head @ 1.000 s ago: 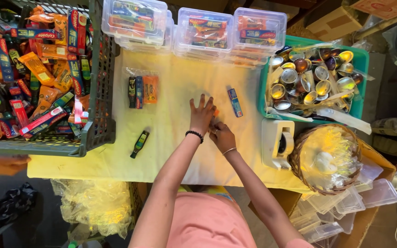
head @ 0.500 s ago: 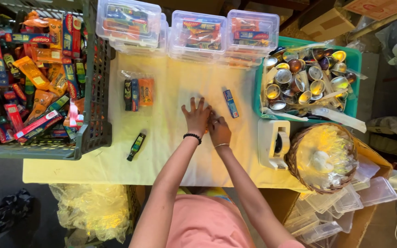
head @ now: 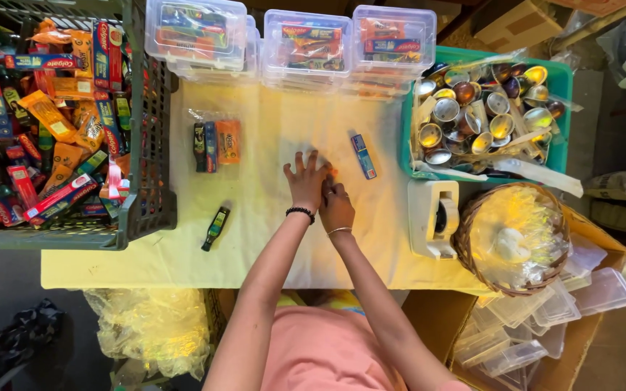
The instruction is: The person handles various small retail items including toothpaste boxes and lighters, moving them between bins, containers, and the table surface.
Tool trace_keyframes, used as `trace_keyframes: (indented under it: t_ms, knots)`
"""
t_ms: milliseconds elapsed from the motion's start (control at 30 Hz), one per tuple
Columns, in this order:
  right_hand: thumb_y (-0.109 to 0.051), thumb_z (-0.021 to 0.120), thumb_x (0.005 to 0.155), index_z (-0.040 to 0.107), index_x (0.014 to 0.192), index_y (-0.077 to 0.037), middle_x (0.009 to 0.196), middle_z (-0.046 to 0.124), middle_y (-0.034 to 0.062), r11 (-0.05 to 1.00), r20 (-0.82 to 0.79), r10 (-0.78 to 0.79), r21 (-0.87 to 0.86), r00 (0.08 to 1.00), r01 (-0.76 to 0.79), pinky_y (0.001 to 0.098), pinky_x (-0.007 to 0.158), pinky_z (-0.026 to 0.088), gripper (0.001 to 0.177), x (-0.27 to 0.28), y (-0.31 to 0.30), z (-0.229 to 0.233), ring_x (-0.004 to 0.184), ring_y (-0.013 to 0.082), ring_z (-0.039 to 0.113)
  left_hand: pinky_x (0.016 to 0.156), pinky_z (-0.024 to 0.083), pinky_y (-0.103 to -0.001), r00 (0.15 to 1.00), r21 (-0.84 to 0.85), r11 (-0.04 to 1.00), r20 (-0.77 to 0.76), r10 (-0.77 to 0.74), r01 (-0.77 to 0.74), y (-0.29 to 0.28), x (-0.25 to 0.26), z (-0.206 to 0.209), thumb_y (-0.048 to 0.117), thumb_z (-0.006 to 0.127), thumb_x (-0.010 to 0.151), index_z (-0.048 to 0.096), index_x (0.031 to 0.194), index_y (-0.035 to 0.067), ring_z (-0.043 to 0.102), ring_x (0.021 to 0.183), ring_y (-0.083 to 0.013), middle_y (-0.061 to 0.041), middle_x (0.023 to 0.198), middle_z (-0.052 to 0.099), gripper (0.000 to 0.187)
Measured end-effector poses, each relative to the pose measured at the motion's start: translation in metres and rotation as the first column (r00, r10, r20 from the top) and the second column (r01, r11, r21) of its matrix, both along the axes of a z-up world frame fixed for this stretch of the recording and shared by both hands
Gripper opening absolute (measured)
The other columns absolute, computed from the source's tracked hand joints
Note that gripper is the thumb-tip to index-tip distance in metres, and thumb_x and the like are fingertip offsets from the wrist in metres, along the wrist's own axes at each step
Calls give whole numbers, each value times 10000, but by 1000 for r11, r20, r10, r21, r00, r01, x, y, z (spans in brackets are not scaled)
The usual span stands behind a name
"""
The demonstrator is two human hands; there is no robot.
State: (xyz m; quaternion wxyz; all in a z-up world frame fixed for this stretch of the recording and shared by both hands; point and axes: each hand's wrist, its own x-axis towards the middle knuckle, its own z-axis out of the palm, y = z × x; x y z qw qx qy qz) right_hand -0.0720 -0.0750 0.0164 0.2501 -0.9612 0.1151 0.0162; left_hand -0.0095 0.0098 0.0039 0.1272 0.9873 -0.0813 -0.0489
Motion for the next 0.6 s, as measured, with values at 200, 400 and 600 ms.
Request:
trace_keyframes:
  t_ms: [200,400,600]
  knots:
    - [-266,687,875,797,1056,-163,1072,674,75,971,-123,236,3,964,-238,459,708,568,235,-28,-24,9,914,307,691,1077,269,-643,999,66,997,-19,-26,27,5,-3,-3,192,740,831,656,1255,357,267,1456,-358,-13,1563,401,462]
    - [-163,647,962,793,1137,-52,926,743,138,590,-332,-114,735,936,333,321,557,471,254,-35,-71,-45,679,169,613,1045,341,-608,919,29,984,-354,176,-177,36,-34,73,350,920,623,509,1367,201,261,1445,-358,-41,1557,347,863]
    - [-197,674,991,713,1190,-66,1039,769,82,432,-3,-238,895,971,109,266,774,614,241,-32,-45,-10,912,122,752,846,496,-567,919,-269,888,-242,312,-372,54,-49,7,290,787,862,601,1245,198,502,1245,-361,-48,1312,561,435]
